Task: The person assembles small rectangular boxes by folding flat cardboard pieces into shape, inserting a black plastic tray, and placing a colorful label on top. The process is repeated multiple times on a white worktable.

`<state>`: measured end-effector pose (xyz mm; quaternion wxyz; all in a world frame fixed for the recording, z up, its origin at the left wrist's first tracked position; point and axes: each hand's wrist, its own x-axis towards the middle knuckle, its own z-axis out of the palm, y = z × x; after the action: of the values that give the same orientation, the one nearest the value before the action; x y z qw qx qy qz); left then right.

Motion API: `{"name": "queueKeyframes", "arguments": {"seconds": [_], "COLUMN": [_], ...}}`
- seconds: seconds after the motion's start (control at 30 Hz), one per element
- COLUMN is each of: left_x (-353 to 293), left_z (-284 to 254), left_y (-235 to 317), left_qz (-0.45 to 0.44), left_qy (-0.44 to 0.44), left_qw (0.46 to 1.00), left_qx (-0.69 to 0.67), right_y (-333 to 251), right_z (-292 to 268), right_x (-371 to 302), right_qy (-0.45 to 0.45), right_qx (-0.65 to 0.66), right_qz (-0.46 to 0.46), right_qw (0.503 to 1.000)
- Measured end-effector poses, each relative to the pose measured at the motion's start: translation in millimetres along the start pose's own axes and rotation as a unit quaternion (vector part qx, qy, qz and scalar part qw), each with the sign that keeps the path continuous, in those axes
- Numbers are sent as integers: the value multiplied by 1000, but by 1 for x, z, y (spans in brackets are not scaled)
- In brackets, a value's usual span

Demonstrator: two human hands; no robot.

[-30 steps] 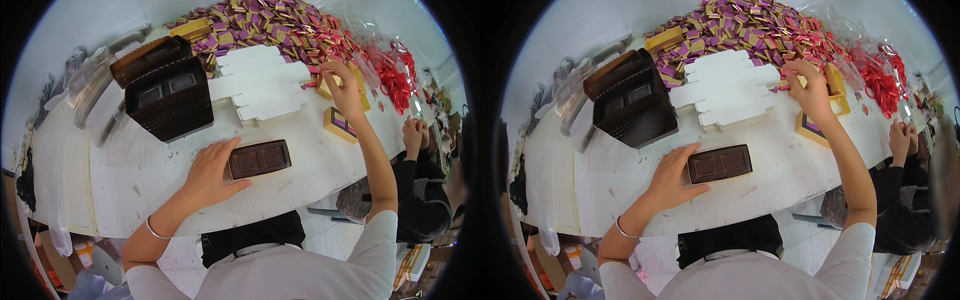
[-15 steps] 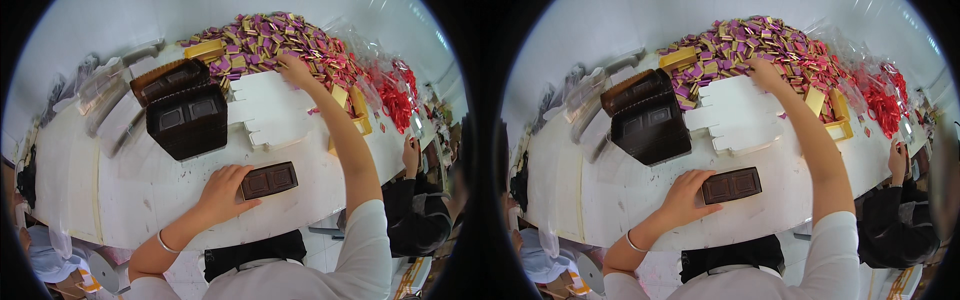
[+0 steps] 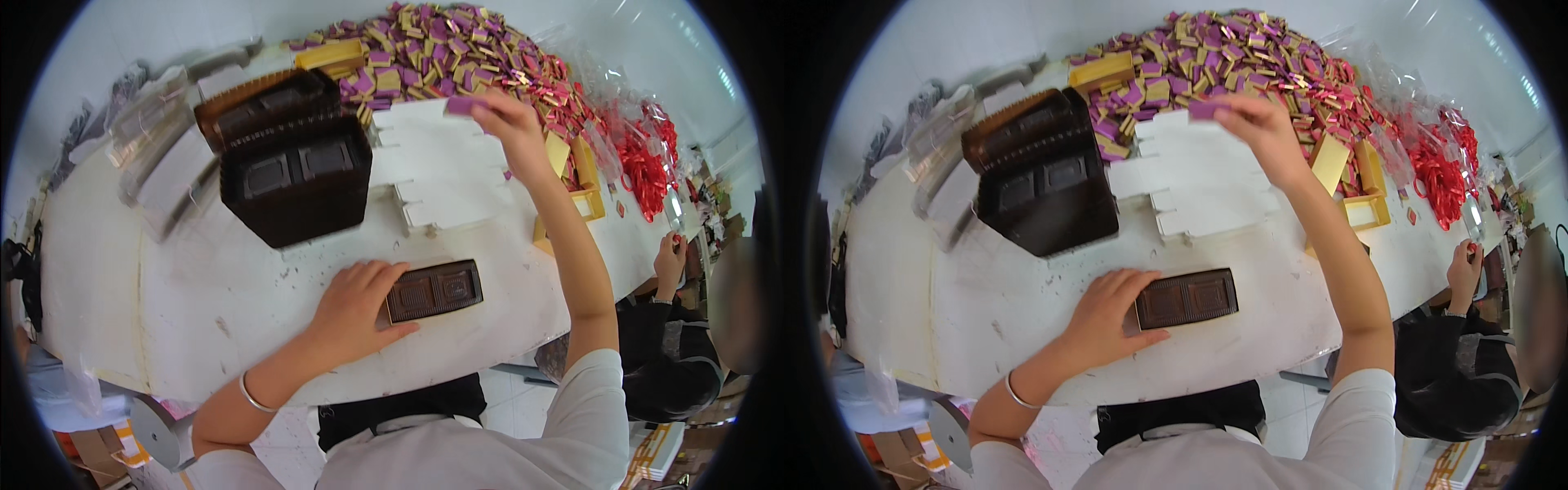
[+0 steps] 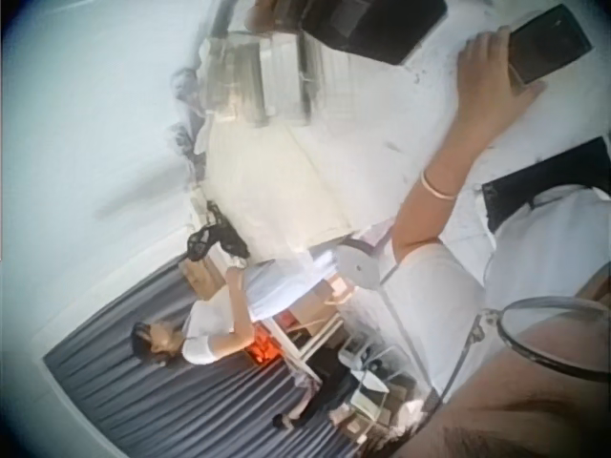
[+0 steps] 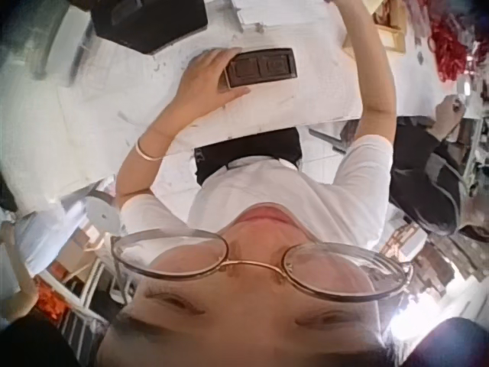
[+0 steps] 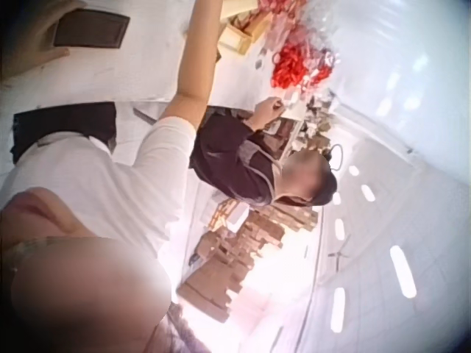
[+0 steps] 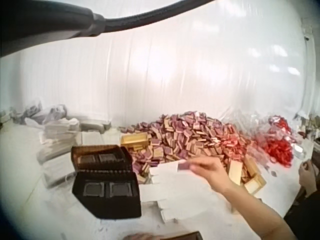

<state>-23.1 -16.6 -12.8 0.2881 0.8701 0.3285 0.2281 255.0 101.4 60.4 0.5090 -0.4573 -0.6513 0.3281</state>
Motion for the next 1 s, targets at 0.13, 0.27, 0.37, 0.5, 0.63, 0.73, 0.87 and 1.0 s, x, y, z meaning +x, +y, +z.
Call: {"name": "queueKeyframes", "arguments": {"seconds": [0.13,0.27,0.37,0.5,0.63,0.73,0.87,1.0], "left_x": [3,3,2,2,4,3,3,5], "left_z": [7,6,8,9,8,8,9,5], "left_y": [-1,3,3,3,4,4,5,8], "left_qz": [41,36,19,15,16,7,20,-1], "left_qy": [25,17,18,25,17,11,24,-8], "left_qw": [999,999,1000,1000,1000,1000,999,1000], "left_qx": [13,15,4,5,0,-10,-6,-3], "right_y": [-49,-33,-28,-27,-31,-27,-33,-32], "right_z": [11,37,51,51,65,69,67,62], "right_x": [-101,-160,-172,-168,-163,-161,-150,-141], "right_qy": [-157,-194,-177,-195,-161,-146,-198,-226], "right_qx": [-195,-297,-313,-295,-283,-272,-259,-204], "right_qz": [-151,-284,-278,-194,-156,-174,-62,-35], "right_qw": [956,891,891,915,933,935,943,952]}}
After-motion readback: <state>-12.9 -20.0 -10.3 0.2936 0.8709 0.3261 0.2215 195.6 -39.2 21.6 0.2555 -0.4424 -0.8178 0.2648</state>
